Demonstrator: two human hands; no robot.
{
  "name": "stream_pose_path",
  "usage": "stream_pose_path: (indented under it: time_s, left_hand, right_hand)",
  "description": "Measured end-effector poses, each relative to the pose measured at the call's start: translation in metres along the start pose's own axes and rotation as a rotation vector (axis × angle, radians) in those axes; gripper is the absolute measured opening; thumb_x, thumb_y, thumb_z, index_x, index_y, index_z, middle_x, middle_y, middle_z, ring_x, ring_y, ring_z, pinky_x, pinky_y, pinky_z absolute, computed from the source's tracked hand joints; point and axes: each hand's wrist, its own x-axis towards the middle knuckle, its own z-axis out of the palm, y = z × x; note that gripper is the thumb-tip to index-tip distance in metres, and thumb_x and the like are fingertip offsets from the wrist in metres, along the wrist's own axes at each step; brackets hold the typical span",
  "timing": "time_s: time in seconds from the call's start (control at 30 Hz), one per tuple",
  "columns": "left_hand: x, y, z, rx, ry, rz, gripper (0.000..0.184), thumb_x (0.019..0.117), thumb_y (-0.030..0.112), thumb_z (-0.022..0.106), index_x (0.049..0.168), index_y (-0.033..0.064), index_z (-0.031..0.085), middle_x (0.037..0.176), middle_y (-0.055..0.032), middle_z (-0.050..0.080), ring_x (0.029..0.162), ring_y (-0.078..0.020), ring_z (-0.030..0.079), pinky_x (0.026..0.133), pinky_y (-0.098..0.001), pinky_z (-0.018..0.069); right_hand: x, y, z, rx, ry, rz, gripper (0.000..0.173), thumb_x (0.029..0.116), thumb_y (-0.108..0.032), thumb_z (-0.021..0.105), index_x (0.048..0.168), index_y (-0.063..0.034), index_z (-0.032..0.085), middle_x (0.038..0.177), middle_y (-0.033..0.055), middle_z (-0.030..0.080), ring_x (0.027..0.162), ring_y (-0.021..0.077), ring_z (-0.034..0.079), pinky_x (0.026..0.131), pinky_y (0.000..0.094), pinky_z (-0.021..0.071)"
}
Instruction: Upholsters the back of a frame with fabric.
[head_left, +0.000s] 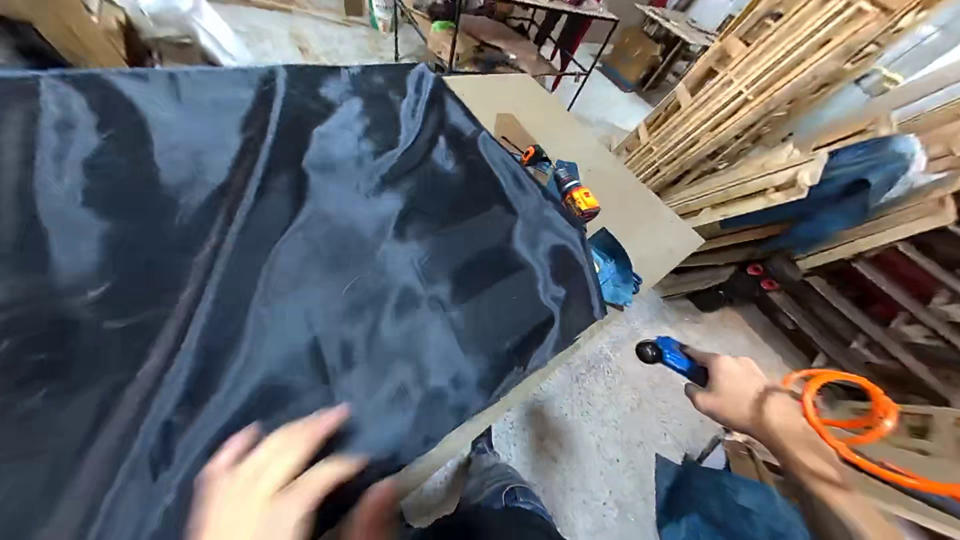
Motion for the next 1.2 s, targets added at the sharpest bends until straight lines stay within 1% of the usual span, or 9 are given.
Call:
stream_pose_path:
  time_s: [0.13, 0.3, 0.37, 0.6, 0.73, 0.8, 0.93, 1.07, 1.2]
  left_hand:
    - [0.146, 0.079, 0.176, 0.200, -0.343, 0.240, 0.071, 0.0970, 0.072, 0.046, 0.133, 0.0135, 0.066, 0.153, -0.0051, 0.053, 0.146, -0.0226, 0.044, 0.123, -0.0585, 0.0292]
    - [0.293, 0.088, 0.335, 0.288, -0.650, 0.529, 0.074, 0.1037, 0.067, 0.032, 0.128, 0.0070, 0.067, 0.139, -0.0088, 0.064, 0.140, -0.0230, 0.051, 0.126, -0.0541, 0.0240]
    - [0.301, 0.073, 0.363, 0.322, -0.781, 0.479, 0.073, 0.1034, 0.067, 0.032, 0.120, 0.0068, 0.069, 0.124, -0.0098, 0.069, 0.131, -0.0249, 0.058, 0.125, -0.0540, 0.0258]
    - [0.213, 0.108, 0.323, 0.312, -0.854, 0.352, 0.057, 0.1036, 0.060, 0.042, 0.108, 0.0114, 0.073, 0.122, -0.0050, 0.068, 0.129, -0.0231, 0.055, 0.124, -0.0493, 0.0299]
    - [0.118, 0.133, 0.259, 0.467, -0.533, 0.154, 0.067, 0.0878, 0.062, 0.070, 0.141, 0.0247, 0.055, 0.154, -0.0079, 0.049, 0.148, -0.0310, 0.040, 0.121, -0.0676, 0.0262]
    - [0.077, 0.124, 0.242, 0.582, -0.475, 0.096, 0.073, 0.0861, 0.041, 0.078, 0.151, 0.0303, 0.045, 0.160, -0.0079, 0.043, 0.148, -0.0347, 0.039, 0.115, -0.0726, 0.0286]
    - [0.074, 0.117, 0.225, 0.456, -0.175, 0.111, 0.032, 0.0998, 0.002, 0.054, 0.127, 0.0115, 0.068, 0.115, -0.0073, 0.074, 0.108, -0.0207, 0.071, 0.094, -0.0379, 0.0598]
    - [0.109, 0.160, 0.229, 0.329, 0.030, 0.322, 0.015, 0.0993, 0.011, 0.066, 0.112, 0.0064, 0.072, 0.097, -0.0072, 0.074, 0.094, -0.0192, 0.073, 0.092, -0.0373, 0.0600]
    - [0.104, 0.186, 0.244, 0.135, 0.002, 0.453, 0.009, 0.0969, 0.012, 0.069, 0.103, 0.0074, 0.073, 0.092, -0.0066, 0.073, 0.086, -0.0187, 0.070, 0.087, -0.0344, 0.0591]
  right_hand:
    - [0.146, 0.065, 0.089, 0.101, 0.159, -0.230, 0.071, 0.0875, -0.015, 0.072, 0.154, -0.0254, 0.050, 0.114, 0.0225, 0.072, 0.104, 0.0447, 0.069, 0.088, 0.0661, 0.0544]
    - [0.251, 0.065, 0.148, 0.240, 0.435, -0.496, 0.060, 0.0819, -0.009, 0.083, 0.136, -0.0283, 0.069, 0.120, 0.0153, 0.072, 0.119, 0.0450, 0.061, 0.101, 0.0733, 0.0406]
    - [0.250, 0.048, 0.138, 0.361, 0.529, -0.417, 0.042, 0.0840, -0.008, 0.079, 0.125, -0.0151, 0.074, 0.128, 0.0229, 0.066, 0.131, 0.0549, 0.048, 0.102, 0.0839, 0.0278]
    - [0.127, 0.031, 0.117, 0.903, 0.248, -0.678, 0.036, 0.1012, -0.039, 0.060, 0.120, -0.0119, 0.075, 0.112, 0.0069, 0.075, 0.103, 0.0209, 0.072, 0.090, 0.0459, 0.0613]
    - [0.081, 0.047, 0.121, 1.111, -0.017, -0.782, 0.024, 0.0970, -0.022, 0.071, 0.108, -0.0014, 0.076, 0.100, 0.0126, 0.076, 0.091, 0.0208, 0.075, 0.085, 0.0417, 0.0634]
    - [0.079, 0.045, 0.115, 1.115, -0.074, -0.845, 0.023, 0.0977, -0.022, 0.071, 0.106, -0.0017, 0.076, 0.098, 0.0114, 0.076, 0.089, 0.0188, 0.075, 0.083, 0.0397, 0.0639]
    - [0.091, 0.027, 0.056, 1.018, 0.087, -1.026, 0.018, 0.0985, -0.020, 0.069, 0.103, -0.0048, 0.077, 0.094, 0.0087, 0.076, 0.088, 0.0157, 0.074, 0.081, 0.0376, 0.0634]
    - [0.084, 0.012, -0.022, 1.071, 0.362, -1.186, 0.018, 0.0970, -0.021, 0.072, 0.110, -0.0090, 0.075, 0.105, 0.0078, 0.076, 0.097, 0.0150, 0.073, 0.085, 0.0348, 0.0628]
    - [0.048, -0.018, -0.045, 1.124, 0.277, -1.062, 0.031, 0.1015, -0.037, 0.064, 0.104, -0.0087, 0.076, 0.092, 0.0003, 0.076, 0.079, 0.0064, 0.073, 0.066, 0.0278, 0.0641]
